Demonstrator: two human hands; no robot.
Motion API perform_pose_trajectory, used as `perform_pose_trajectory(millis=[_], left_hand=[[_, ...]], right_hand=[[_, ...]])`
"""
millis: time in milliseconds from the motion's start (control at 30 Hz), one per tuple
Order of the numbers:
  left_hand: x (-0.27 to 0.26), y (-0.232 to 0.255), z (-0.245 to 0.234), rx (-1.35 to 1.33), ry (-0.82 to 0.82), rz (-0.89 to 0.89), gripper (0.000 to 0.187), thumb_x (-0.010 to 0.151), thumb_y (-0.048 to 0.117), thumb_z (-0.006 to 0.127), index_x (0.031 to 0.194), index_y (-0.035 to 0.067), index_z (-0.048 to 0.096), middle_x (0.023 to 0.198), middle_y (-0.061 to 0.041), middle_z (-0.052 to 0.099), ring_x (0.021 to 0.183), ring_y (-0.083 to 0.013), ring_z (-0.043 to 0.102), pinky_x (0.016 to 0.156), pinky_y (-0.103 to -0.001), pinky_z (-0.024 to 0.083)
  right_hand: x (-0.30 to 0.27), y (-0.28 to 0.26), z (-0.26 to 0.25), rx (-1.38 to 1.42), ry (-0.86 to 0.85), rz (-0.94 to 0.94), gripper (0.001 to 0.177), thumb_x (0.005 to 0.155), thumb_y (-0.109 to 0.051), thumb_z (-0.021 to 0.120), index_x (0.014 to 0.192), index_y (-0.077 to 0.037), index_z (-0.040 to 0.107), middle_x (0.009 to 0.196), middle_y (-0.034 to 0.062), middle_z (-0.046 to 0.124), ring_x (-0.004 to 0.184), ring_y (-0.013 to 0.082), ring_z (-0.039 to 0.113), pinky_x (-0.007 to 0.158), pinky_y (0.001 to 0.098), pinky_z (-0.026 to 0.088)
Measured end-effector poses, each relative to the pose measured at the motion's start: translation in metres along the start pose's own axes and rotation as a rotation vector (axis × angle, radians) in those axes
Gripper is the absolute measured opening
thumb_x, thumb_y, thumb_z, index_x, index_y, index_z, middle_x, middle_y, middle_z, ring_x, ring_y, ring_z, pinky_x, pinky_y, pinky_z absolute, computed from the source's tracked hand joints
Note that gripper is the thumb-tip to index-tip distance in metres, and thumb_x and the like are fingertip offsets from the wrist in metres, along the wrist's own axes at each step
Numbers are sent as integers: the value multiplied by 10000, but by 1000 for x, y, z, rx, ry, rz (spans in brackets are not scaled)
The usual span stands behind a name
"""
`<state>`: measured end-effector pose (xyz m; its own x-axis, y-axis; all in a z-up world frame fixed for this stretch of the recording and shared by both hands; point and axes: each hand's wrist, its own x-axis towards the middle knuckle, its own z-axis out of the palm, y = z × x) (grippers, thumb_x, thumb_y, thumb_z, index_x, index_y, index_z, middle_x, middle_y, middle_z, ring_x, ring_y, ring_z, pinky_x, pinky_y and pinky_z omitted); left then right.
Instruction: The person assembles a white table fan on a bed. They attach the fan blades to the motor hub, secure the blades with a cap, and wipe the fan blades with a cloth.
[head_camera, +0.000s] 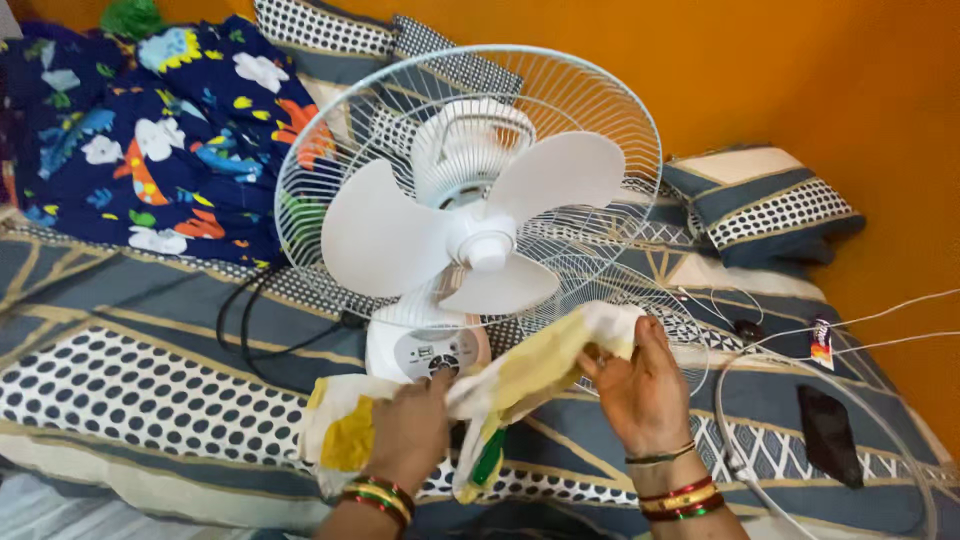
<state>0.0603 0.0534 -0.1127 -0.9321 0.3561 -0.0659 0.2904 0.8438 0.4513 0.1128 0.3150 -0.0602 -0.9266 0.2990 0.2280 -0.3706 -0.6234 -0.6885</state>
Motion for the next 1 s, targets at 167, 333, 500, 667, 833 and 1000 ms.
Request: perform_pose_trajectory(millis=[167, 333, 500, 667, 833, 1000], left_hand=[[11, -15, -32, -335, 489, 54, 398, 811, 130, 590, 1184, 161, 724, 1042, -161, 723, 980, -380, 675, 859, -497, 518], [17, -28, -63, -517, 488, -82, 258, 914, 158, 586, 1113, 103, 740, 978, -191, 731, 908, -390, 679, 773, -469, 520], [22, -36, -72, -1047, 457, -42, 266, 937, 140, 576, 1092, 30, 762, 881, -74, 750, 773, -190, 673, 692, -347, 519], [12, -51, -85, -1407, 369, 127, 300, 942, 111, 545, 1131, -48, 716, 980, -83, 740, 818, -166, 679, 714, -298, 561], [-5, -40, -93, -1448, 186, 130, 427, 843, 75, 510, 1218, 3, 700, 1048, -101, 756, 865, -178, 710, 743, -308, 587], [-4, -15, -94, -1154, 113, 277, 565, 737, 62, 587, 1294, 103, 672, 1087, -89, 772, 915, -178, 727, 779, -294, 594]], right_hand=[[-15, -11, 14, -113, 46, -21, 175, 1072, -254, 437, 1172, -169, 551, 1234, 66, 667, 1179, 300, 637, 1037, 576, 483], [-11, 8, 8, -675, 195, 271, 353, 926, -229, 594, 1267, -162, 529, 1209, 61, 677, 1104, 242, 652, 902, 521, 539], [-63, 102, 1, -1456, -264, 156, 777, 696, -295, 870, 1354, -77, 518, 1213, 197, 673, 1124, 358, 646, 901, 462, 515], [-81, 144, -25, -1868, -171, 497, 576, 801, -383, 828, 1255, -122, 587, 1140, 230, 631, 1093, 428, 628, 958, 472, 539], [-49, 108, -35, -1891, 8, 437, 641, 750, -347, 849, 1295, -150, 573, 1215, 190, 609, 1149, 407, 605, 991, 470, 521], [-34, 85, -31, -1426, -193, 70, 913, 625, -238, 960, 1404, -109, 500, 1360, 174, 605, 1256, 341, 579, 1008, 450, 449]])
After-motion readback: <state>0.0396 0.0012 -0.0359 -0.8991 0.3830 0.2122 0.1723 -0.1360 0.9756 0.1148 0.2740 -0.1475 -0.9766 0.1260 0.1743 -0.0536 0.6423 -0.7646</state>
